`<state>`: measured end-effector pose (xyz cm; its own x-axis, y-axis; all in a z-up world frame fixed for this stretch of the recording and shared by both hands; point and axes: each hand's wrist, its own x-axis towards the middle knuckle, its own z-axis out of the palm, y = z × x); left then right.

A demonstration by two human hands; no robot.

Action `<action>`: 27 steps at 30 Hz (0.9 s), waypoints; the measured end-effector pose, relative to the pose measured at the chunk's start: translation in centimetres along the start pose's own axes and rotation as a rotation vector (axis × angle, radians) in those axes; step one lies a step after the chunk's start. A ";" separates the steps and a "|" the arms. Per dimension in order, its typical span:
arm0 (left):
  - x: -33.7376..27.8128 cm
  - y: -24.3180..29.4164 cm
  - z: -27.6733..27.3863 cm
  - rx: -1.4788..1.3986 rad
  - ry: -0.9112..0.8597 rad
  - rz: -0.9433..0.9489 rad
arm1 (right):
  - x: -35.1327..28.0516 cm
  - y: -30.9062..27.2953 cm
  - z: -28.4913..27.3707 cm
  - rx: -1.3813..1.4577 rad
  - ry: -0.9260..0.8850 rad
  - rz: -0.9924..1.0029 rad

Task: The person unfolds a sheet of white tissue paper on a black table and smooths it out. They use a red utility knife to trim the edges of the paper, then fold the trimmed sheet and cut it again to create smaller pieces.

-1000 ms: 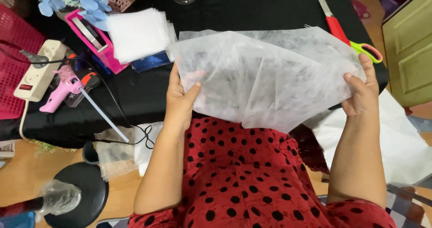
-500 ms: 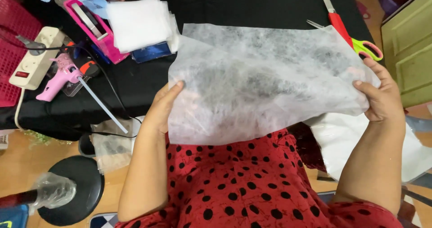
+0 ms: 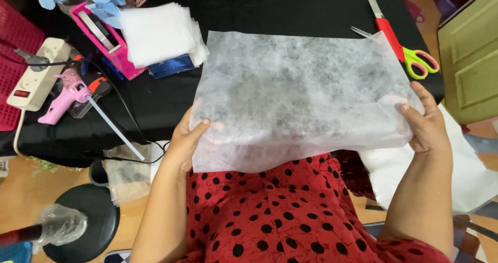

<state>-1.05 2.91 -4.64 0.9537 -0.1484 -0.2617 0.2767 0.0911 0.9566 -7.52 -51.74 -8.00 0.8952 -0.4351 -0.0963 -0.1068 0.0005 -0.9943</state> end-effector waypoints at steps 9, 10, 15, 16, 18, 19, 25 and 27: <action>-2.4 -11.4 -3.6 -0.161 -0.001 -0.084 | -4.4 13.9 -1.6 0.459 -0.215 0.051; -2.2 -13.3 -4.0 -0.246 0.043 -0.094 | -4.2 17.6 -2.8 0.585 -0.248 0.041; -4.0 -13.1 -2.5 -0.233 0.129 -0.144 | -5.8 23.4 -3.3 0.548 -0.260 0.101; -4.2 -12.8 -2.1 -0.149 0.148 -0.135 | -6.1 22.6 -2.7 0.415 -0.192 0.149; -5.0 -13.0 -2.2 -0.060 0.169 -0.134 | -7.3 20.5 -2.0 0.284 -0.123 0.208; -5.0 -13.3 -2.4 -0.069 0.174 -0.099 | -7.6 18.9 -1.8 0.214 -0.112 0.196; -8.3 -6.9 -1.9 -0.084 0.128 0.091 | -8.1 11.1 -7.6 0.136 -0.105 0.025; -9.9 -4.4 -1.4 -0.051 0.115 0.181 | -9.6 8.0 -8.3 0.101 -0.076 -0.055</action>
<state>-11.56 5.37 -6.49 0.9947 -0.0124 -0.1021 0.1028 0.1564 0.9823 -20.57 -55.00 -14.60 0.9292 -0.3673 -0.0414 -0.0164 0.0711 -0.9973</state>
